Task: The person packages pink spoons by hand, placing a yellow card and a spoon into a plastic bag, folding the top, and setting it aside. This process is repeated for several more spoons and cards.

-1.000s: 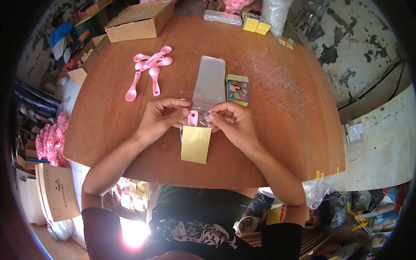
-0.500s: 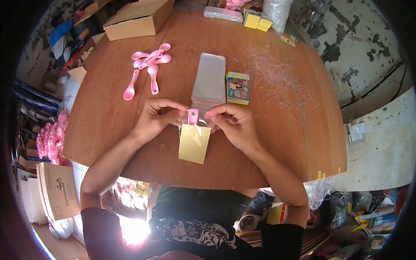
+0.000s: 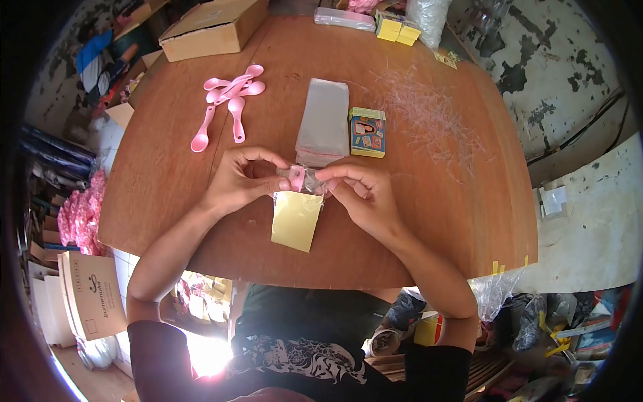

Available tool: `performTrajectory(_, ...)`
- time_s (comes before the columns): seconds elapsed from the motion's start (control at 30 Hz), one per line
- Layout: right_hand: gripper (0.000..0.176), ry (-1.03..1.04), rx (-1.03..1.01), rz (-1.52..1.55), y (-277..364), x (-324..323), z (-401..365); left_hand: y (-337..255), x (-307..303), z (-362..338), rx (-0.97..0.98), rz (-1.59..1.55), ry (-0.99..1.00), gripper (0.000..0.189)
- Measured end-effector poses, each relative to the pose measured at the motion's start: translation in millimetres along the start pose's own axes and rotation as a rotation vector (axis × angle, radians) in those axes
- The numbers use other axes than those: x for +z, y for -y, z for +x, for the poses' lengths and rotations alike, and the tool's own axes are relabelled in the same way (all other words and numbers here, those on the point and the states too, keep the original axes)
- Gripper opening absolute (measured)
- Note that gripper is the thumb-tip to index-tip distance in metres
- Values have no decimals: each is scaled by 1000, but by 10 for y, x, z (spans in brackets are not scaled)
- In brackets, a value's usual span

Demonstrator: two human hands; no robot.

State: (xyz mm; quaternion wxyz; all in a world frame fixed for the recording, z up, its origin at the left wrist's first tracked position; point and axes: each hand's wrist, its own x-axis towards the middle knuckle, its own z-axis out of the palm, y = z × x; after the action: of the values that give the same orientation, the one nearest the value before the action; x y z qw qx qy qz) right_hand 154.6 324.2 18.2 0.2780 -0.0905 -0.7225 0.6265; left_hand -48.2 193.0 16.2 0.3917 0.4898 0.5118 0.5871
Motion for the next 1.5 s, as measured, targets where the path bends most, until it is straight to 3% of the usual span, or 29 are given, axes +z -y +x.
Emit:
performTrajectory(0.1, 17, -38, 22, -18, -32, 44, -11, -97, -33, -6, -101, 15, 67, 29)
performTrajectory(0.2, 24, -52, 16, -59, -51, 96, -30, -76, -57, -11, 0, 5, 110, 42)
performTrajectory(0.33, 30, 17, -20, 25, 119, 181, -81, -248, 57, -142, -65, -72, 168, 60)
performTrajectory(0.43, 28, 86, -140, 111, 224, 115, -39, -470, 185, -453, -192, 262, 271, 41)
performTrajectory(0.5, 21, 60, -89, 182, 251, 44, 45, -596, 272, -794, -151, 216, 381, 37)
performTrajectory(0.57, 15, -2, -337, -620, 210, -74, 212, -456, 270, -1129, -88, 292, 593, 37)
performTrajectory(0.63, 14, -21, -249, -725, 194, -130, 272, -194, 201, -1466, -312, 391, 780, 39)
performTrajectory(0.67, 18, 17, -302, -795, 90, -181, 303, -164, 155, -1567, -460, 471, 763, 40)
performTrajectory(0.73, 22, 52, -353, -861, -26, -207, 298, 280, -144, -1912, -524, 573, 517, 43)
performTrajectory(0.77, 24, 55, -395, -955, -51, -200, 287, 441, -291, -2082, -610, 745, 304, 53)
performTrajectory(0.83, 26, 57, -442, -1047, -86, -184, 271, 673, -568, -2477, -459, 1382, 274, 68)
performTrajectory(0.9, 31, 79, -425, -1152, -132, -145, 241, 532, -509, -2514, -418, 1375, 368, 69)
performTrajectory(0.97, 33, 85, -400, -1149, -189, -120, 212, 132, -102, -2158, -552, 882, 414, 56)
performTrajectory(1.03, 36, 91, -382, -1143, -228, -118, 204, -60, 320, -1868, -243, 450, 438, 34)
performTrajectory(1.1, 39, 65, -407, -1213, -257, -127, 196, -119, 744, -1533, 66, 61, 460, 30)
performTrajectory(1.17, 40, 78, -398, -1207, -231, -100, 185, -259, 1188, -1202, 235, -388, 527, 28)
performTrajectory(1.23, 40, 65, -371, -1199, -227, -79, 163, -523, 1519, -947, 241, -716, 646, 33)
performTrajectory(1.33, 40, 66, -359, -1212, -299, -98, 125, -841, 1703, -719, 73, -882, 815, 27)
performTrajectory(1.4, 40, 58, -387, -1219, -301, -122, 122, -916, 1744, -642, 274, -933, 775, 39)
performTrajectory(1.43, 40, 51, -383, -1222, -301, -139, 130, -887, 1735, -606, 270, -934, 782, 39)
performTrajectory(1.5, 39, 30, -414, -1187, -313, -128, 153, -789, 1690, -581, 537, -739, 632, 40)
